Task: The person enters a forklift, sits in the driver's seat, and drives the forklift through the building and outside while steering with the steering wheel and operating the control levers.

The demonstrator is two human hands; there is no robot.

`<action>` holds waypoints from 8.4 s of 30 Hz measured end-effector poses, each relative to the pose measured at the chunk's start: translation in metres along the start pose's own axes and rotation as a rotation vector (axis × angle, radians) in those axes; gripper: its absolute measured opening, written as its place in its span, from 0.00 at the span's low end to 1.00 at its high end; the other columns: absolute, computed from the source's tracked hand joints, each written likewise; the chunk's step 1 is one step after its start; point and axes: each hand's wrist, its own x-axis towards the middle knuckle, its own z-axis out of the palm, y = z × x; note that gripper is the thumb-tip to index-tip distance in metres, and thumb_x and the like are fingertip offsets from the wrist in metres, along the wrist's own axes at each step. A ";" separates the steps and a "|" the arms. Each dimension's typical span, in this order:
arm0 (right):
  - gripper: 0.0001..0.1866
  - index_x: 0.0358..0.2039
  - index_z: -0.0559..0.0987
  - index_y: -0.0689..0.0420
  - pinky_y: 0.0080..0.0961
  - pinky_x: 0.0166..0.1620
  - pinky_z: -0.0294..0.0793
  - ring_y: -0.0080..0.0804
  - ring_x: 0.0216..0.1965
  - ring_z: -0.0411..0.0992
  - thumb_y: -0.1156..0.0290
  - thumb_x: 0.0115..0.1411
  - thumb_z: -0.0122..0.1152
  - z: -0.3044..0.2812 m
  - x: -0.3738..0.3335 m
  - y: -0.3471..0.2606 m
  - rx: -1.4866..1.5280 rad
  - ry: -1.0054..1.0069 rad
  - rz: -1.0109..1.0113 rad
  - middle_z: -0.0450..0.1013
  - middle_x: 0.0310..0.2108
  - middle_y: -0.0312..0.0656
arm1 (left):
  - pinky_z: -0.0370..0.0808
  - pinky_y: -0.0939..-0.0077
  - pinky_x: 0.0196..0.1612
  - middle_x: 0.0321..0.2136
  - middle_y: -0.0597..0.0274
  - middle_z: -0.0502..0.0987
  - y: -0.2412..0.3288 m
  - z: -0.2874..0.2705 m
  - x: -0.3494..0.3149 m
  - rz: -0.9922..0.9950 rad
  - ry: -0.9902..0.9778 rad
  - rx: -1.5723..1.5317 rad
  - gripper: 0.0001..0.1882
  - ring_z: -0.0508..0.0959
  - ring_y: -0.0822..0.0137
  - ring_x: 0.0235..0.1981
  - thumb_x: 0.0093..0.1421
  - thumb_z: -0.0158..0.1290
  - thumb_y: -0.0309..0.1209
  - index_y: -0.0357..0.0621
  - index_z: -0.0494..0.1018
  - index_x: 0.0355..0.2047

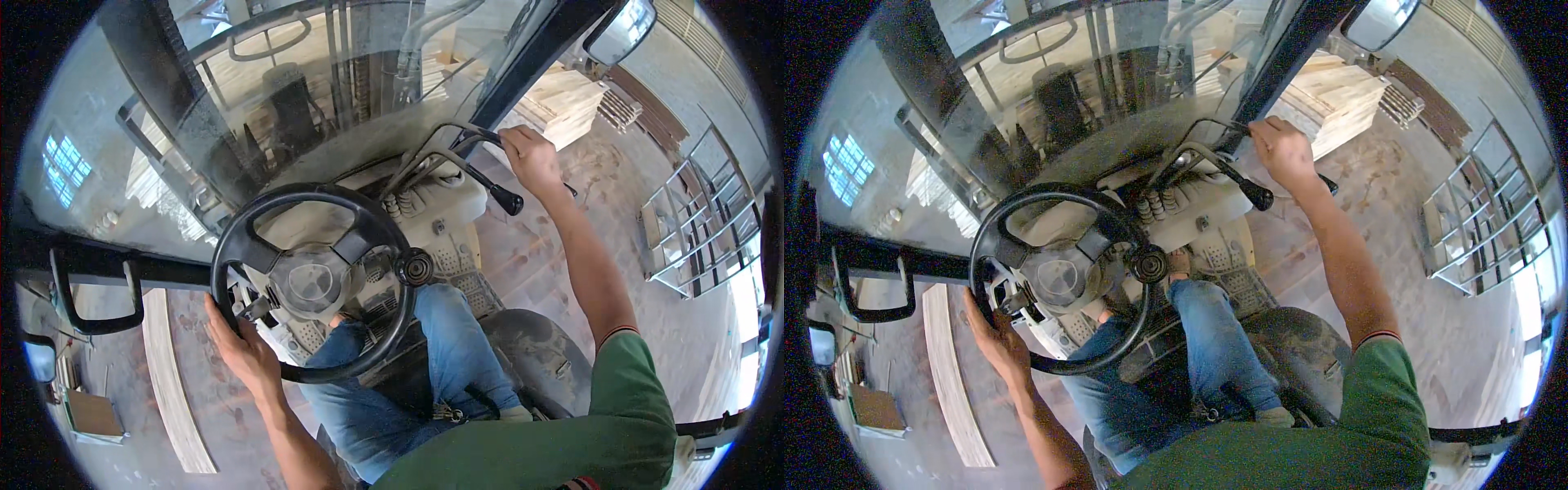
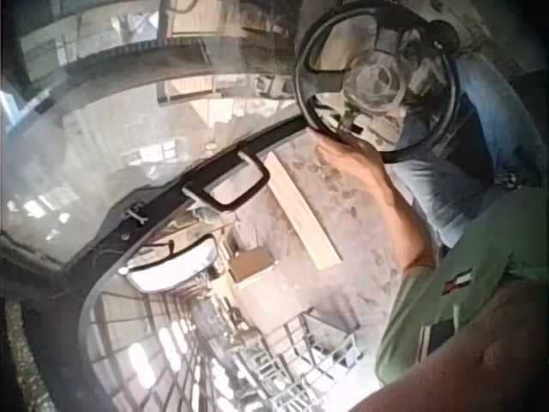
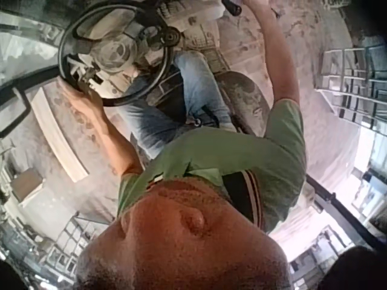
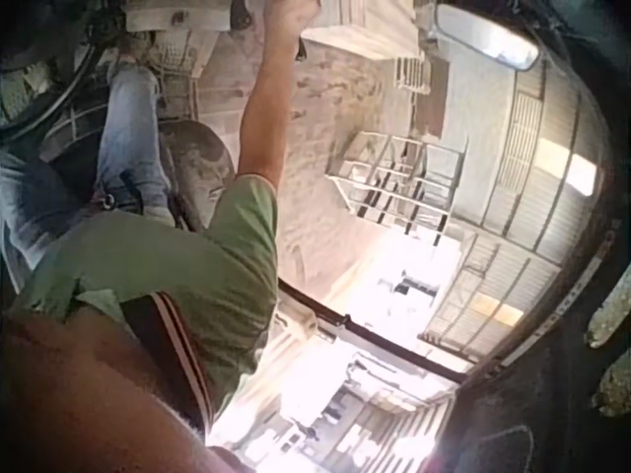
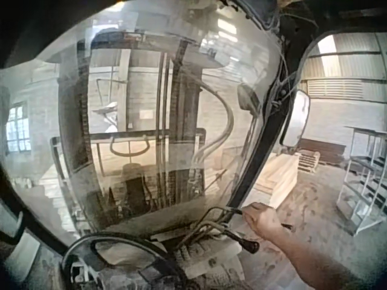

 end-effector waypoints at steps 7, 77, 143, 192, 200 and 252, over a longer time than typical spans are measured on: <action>0.06 0.40 0.83 0.59 0.38 0.37 0.79 0.49 0.35 0.79 0.75 0.62 0.63 0.004 0.013 0.004 -0.021 -0.006 -0.005 0.79 0.34 0.46 | 0.68 0.60 0.61 0.59 0.40 0.71 0.009 0.000 -0.003 -0.004 0.000 0.010 0.36 0.73 0.42 0.58 0.61 0.47 0.12 0.42 0.58 0.71; 0.07 0.43 0.80 0.61 0.41 0.41 0.77 0.51 0.40 0.76 0.76 0.66 0.58 -0.016 -0.054 0.013 0.003 -0.010 0.057 0.77 0.39 0.49 | 0.71 0.62 0.59 0.58 0.39 0.73 0.036 -0.006 0.037 0.054 -0.144 0.002 0.31 0.75 0.45 0.57 0.64 0.58 0.33 0.38 0.64 0.65; 0.26 0.62 0.72 0.58 0.46 0.41 0.74 0.56 0.40 0.74 0.77 0.63 0.59 -0.054 -0.136 -0.064 0.089 -0.382 0.246 0.72 0.40 0.53 | 0.75 0.46 0.40 0.34 0.33 0.79 0.036 0.020 0.030 -0.045 -0.186 -0.131 0.23 0.79 0.33 0.39 0.60 0.56 0.25 0.43 0.68 0.57; 0.21 0.56 0.79 0.53 0.45 0.40 0.73 0.55 0.37 0.74 0.75 0.62 0.61 -0.026 -0.023 -0.001 0.002 -0.374 0.177 0.73 0.37 0.52 | 0.74 0.60 0.50 0.42 0.55 0.76 0.196 0.127 0.032 0.931 -0.279 0.119 0.10 0.76 0.55 0.46 0.55 0.55 0.33 0.45 0.76 0.37; 0.20 0.55 0.79 0.57 0.42 0.39 0.72 0.51 0.36 0.73 0.79 0.61 0.59 -0.031 -0.025 0.005 0.048 -0.348 0.177 0.72 0.34 0.52 | 0.75 0.64 0.36 0.29 0.60 0.72 0.144 0.081 0.092 0.737 0.096 0.169 0.05 0.76 0.57 0.35 0.51 0.55 0.29 0.45 0.73 0.29; 0.21 0.58 0.77 0.59 0.43 0.40 0.75 0.52 0.40 0.76 0.73 0.65 0.58 -0.012 -0.022 0.035 0.012 -0.424 0.099 0.73 0.42 0.52 | 0.75 0.64 0.23 0.30 0.62 0.72 0.055 -0.001 -0.063 0.358 -0.015 0.221 0.10 0.78 0.61 0.27 0.55 0.63 0.29 0.48 0.72 0.33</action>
